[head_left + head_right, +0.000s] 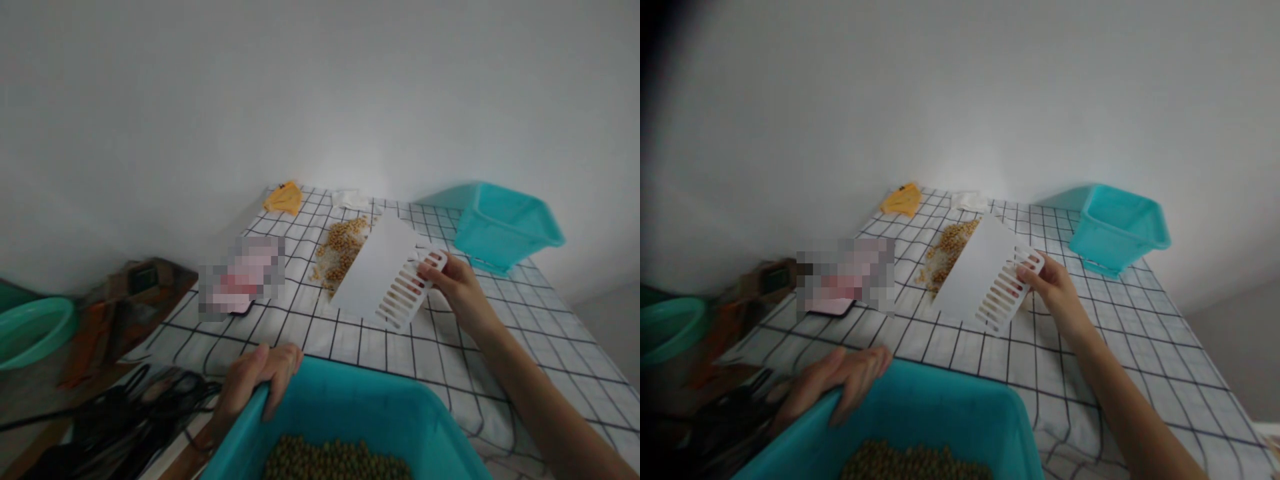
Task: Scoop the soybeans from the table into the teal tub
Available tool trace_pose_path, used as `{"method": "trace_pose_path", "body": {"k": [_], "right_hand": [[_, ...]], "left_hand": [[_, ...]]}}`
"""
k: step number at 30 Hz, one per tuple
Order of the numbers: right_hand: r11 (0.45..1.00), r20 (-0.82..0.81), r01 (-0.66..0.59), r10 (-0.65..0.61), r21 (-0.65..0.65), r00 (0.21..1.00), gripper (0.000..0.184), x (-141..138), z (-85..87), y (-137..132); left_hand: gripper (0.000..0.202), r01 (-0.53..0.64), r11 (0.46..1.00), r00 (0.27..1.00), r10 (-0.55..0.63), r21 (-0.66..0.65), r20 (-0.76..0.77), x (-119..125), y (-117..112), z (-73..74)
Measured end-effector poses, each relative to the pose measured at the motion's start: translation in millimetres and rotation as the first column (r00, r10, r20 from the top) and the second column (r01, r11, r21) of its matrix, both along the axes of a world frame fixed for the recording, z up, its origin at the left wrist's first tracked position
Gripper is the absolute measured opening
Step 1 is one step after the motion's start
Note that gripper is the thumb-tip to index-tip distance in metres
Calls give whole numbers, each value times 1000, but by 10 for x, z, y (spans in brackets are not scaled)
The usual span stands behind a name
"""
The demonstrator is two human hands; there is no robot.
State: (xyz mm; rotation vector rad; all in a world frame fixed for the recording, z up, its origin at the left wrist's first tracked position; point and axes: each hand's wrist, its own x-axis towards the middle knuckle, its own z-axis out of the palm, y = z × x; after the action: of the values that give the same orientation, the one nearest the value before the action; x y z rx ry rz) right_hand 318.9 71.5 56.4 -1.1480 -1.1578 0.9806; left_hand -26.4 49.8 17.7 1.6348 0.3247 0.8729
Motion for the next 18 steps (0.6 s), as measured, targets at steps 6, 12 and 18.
{"method": "trace_pose_path", "body": {"k": [6,12,18], "right_hand": [[960,-126,271,-261,69,957,25,82,11,18],[931,-142,356,-343,76,929,24,123,10,19],[943,-84,327,-321,68,943,21,96,19,-6]], "left_hand": [[70,36,995,999,-37,92,13,26,80,-39],[68,-74,997,997,75,-22,13,42,-19,0],[70,-79,994,997,78,-73,-10,18,-36,14]]}}
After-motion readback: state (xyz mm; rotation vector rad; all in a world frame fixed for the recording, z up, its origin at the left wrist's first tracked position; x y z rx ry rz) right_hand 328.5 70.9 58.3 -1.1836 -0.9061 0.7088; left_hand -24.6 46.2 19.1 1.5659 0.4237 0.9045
